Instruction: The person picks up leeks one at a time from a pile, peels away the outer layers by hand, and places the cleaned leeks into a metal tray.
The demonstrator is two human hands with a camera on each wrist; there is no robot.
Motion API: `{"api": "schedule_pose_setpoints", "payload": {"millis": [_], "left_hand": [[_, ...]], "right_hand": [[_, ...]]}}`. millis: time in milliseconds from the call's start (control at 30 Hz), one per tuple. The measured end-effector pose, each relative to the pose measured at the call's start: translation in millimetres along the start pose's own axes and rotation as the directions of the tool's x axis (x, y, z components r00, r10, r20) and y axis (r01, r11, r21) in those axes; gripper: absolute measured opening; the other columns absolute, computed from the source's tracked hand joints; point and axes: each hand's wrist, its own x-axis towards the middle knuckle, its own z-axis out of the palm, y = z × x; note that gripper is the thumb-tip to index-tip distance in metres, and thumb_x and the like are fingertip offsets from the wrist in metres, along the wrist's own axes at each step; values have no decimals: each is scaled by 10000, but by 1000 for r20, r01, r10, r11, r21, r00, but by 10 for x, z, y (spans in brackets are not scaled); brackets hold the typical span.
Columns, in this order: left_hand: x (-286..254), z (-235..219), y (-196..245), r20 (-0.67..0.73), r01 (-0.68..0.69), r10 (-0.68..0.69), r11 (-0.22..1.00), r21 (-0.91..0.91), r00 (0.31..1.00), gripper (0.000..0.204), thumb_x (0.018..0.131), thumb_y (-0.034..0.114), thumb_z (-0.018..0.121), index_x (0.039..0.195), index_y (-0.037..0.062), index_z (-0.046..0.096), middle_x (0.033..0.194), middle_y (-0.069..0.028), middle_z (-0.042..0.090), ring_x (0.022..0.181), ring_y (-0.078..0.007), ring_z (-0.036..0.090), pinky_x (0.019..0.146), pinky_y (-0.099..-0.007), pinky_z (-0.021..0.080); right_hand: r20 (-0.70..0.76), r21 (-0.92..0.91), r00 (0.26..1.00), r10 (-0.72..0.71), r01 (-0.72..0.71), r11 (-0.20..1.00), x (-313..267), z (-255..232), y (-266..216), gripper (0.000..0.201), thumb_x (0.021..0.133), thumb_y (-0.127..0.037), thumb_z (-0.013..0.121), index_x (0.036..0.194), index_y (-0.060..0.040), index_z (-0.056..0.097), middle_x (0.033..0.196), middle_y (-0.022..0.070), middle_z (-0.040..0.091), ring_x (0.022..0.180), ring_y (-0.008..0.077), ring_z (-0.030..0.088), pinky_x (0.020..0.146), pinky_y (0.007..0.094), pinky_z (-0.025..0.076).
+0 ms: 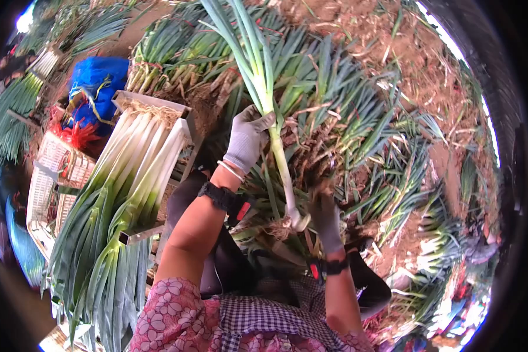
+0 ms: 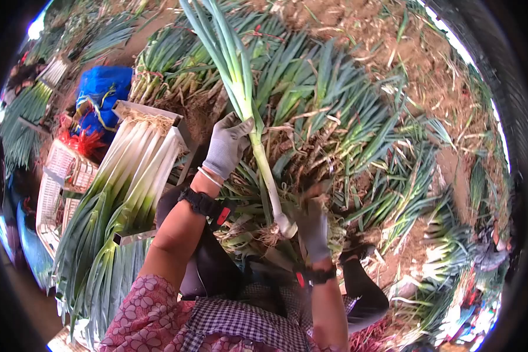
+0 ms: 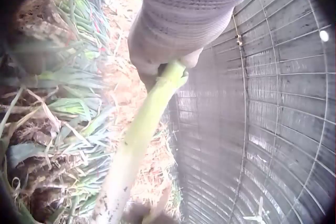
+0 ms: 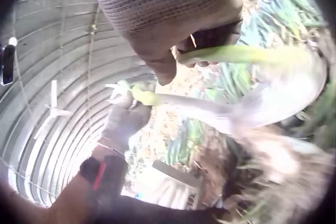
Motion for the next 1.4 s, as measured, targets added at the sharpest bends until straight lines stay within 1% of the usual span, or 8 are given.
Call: {"api": "schedule_pose_setpoints", "payload": {"millis": [167,433,567,667,700,800,900,1400], "left_hand": [[-50,150,-178,140,126,-99,971,-204,985,250,901,25,561,1134,-45,504,989,-165,634,887,-280,649,774,-394,557],[6,84,-182,78,93,-80,980,-176,994,207,894,29,577,1083,-37,523,922,-144,642,812,-260,660,753,-388,570],[78,-35,-3,-27,-9,3,978,-206,1000,198,885,-7,564,1081,-20,534,936,-123,623,780,-236,635,723,-404,573],[124,-98,79,-80,-78,70,991,-105,994,172,884,2,568,1053,-8,543,877,-91,603,774,-230,631,719,-393,572],[146,-116,37,-95,-97,93,995,-36,991,171,884,6,570,1051,-9,542,870,-90,600,769,-227,633,718,-382,572],[67,-47,65,-116,-81,72,994,-72,991,201,897,17,555,1090,-24,520,910,-102,599,818,-229,629,766,-393,566],[117,-139,170,-91,-110,105,992,-61,990,253,914,34,537,1150,-35,476,958,-121,588,871,-268,635,825,-445,563],[248,-105,-383,-415,161,-196,980,-117,888,114,915,172,567,831,95,564,665,19,470,513,-112,383,469,-273,318]], "right_hand": [[-101,679,984,-147,176,712,595,52,-1031,232,750,-49,715,950,-33,597,819,133,634,727,223,617,676,317,483],[-443,222,836,-325,453,863,461,146,-1035,213,719,-88,751,873,-40,611,798,103,623,705,263,614,648,339,485],[120,353,949,-293,235,905,179,29,-919,174,767,-84,715,903,-53,610,940,125,614,814,248,605,729,281,461],[-119,927,975,-190,178,331,64,19,-803,122,834,-168,685,866,-81,606,909,34,593,821,159,569,751,280,449],[-184,824,969,-163,243,512,66,-43,-886,170,875,-213,651,894,-60,579,869,2,585,795,126,575,685,286,462],[196,935,959,-206,-246,-256,79,-263,-740,157,897,-166,606,943,-18,579,814,28,579,723,130,590,578,278,456],[1,440,989,149,-134,888,-132,132,-30,170,883,-134,579,997,-7,579,714,71,599,615,133,579,529,280,463],[207,236,978,18,-68,969,-820,-140,-517,273,877,-265,614,985,-15,633,667,173,615,581,278,618,539,354,460]]}}
